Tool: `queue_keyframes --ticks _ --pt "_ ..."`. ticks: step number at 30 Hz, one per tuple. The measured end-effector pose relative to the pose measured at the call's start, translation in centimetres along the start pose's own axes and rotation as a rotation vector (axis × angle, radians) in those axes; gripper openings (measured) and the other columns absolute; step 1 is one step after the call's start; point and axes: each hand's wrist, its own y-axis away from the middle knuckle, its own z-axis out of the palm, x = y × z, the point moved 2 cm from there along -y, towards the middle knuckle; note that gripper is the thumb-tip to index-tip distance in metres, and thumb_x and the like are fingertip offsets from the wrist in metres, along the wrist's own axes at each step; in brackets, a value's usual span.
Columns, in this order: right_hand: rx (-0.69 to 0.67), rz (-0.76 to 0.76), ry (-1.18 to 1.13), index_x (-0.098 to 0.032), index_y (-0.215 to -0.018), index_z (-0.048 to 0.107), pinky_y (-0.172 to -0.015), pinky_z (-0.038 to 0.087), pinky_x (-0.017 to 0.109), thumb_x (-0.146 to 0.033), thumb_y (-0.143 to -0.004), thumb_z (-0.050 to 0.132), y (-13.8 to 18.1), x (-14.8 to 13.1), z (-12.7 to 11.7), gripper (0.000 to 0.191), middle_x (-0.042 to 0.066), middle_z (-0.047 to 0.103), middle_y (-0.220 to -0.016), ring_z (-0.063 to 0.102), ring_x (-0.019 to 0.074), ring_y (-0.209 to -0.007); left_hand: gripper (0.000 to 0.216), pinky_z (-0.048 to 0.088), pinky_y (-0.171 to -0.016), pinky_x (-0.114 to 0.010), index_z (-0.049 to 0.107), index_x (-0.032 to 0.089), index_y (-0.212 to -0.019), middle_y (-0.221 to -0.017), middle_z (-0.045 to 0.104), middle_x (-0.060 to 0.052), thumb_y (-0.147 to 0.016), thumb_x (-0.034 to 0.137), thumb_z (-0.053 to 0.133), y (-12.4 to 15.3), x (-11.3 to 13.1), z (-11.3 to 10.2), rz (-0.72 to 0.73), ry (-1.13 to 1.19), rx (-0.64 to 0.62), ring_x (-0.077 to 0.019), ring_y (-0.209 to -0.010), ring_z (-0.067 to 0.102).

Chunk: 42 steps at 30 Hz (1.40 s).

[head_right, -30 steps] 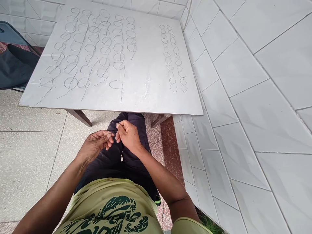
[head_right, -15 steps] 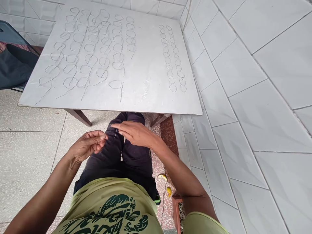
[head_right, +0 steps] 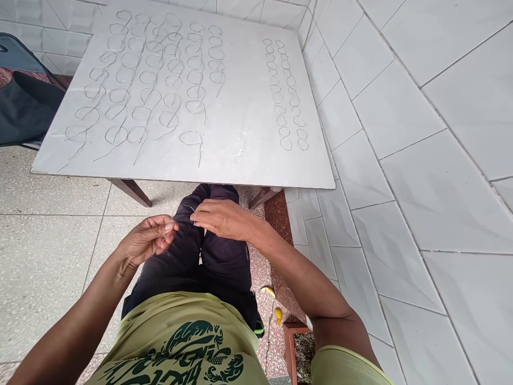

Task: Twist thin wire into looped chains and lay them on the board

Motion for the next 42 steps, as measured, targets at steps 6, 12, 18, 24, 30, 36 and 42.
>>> queue_keyframes --ticks 6,12,18,24,30,36,42 --pt "-0.004 0.003 0.038 -0.017 -0.105 0.068 -0.084 0.052 0.035 -0.026 -0.106 0.047 -0.5 0.1 0.3 0.023 0.012 0.064 -0.108 0.059 0.0204 -0.100 0.021 0.044 -0.039 -0.016 0.075 0.013 -0.089 -0.063 0.067 -0.002 -0.080 0.030 0.083 -0.3 -0.4 -0.1 0.007 0.013 -0.009 -0.0085 -0.045 0.058" --pt "0.046 0.006 -0.042 -0.016 -0.092 0.066 -0.081 0.049 0.034 -0.026 -0.103 0.053 -0.9 0.5 0.8 0.019 0.010 0.062 -0.096 0.057 0.0197 -0.090 0.024 0.049 -0.044 -0.018 0.073 0.011 -0.091 -0.068 0.070 -0.004 -0.083 0.032 0.081 -0.7 -0.7 -0.2 0.072 -0.094 0.021 -0.0101 -0.050 0.062" --pt "0.072 0.038 -0.084 -0.015 -0.087 0.066 -0.078 0.047 0.032 -0.025 -0.103 0.054 -1.1 0.6 1.7 0.022 0.008 0.061 -0.089 0.056 0.0184 -0.085 0.023 0.051 -0.047 -0.020 0.072 0.011 -0.085 -0.072 0.072 -0.006 -0.085 0.032 0.080 -1.4 -1.0 0.1 0.174 -0.166 0.036 -0.0113 -0.053 0.064" --pt "0.051 0.118 -0.124 -0.017 -0.112 0.068 -0.086 0.052 0.036 -0.025 -0.101 0.057 -0.9 0.2 1.4 0.017 0.009 0.065 -0.103 0.061 0.0202 -0.095 0.024 0.051 -0.046 -0.020 0.071 0.011 -0.085 -0.071 0.071 -0.004 -0.083 0.033 0.081 -1.8 -1.0 -0.1 0.138 -0.122 0.026 -0.0106 -0.052 0.063" --pt "0.017 0.108 -0.156 -0.023 -0.140 0.058 -0.100 0.053 0.044 -0.017 -0.099 0.057 -0.3 -0.1 -1.0 0.041 0.011 0.065 -0.127 0.062 0.0224 -0.115 0.023 0.050 -0.044 -0.020 0.073 0.010 -0.091 -0.067 0.068 -0.003 -0.085 0.032 0.079 -1.3 -0.8 -0.7 0.064 -0.113 -0.032 -0.0099 -0.050 0.060" --pt "-0.020 0.017 -0.077 -0.016 -0.109 0.070 -0.091 0.054 0.039 -0.021 -0.104 0.049 -0.3 0.5 -1.0 0.022 0.011 0.072 -0.108 0.066 0.0215 -0.103 0.022 0.051 -0.044 -0.019 0.074 0.010 -0.092 -0.066 0.069 -0.004 -0.086 0.031 0.079 -1.1 -0.6 -0.5 0.016 -0.130 -0.074 -0.0098 -0.049 0.060" --pt "-0.092 -0.023 -0.013 -0.015 -0.118 0.066 -0.088 0.052 0.038 -0.022 -0.104 0.051 -0.1 0.2 -1.1 0.022 0.013 0.071 -0.111 0.063 0.0215 -0.103 0.023 0.049 -0.042 -0.019 0.068 0.013 -0.098 -0.067 0.070 -0.003 -0.087 0.030 0.078 -1.3 -0.8 -0.9 -0.012 -0.110 -0.128 -0.0103 -0.047 0.060"
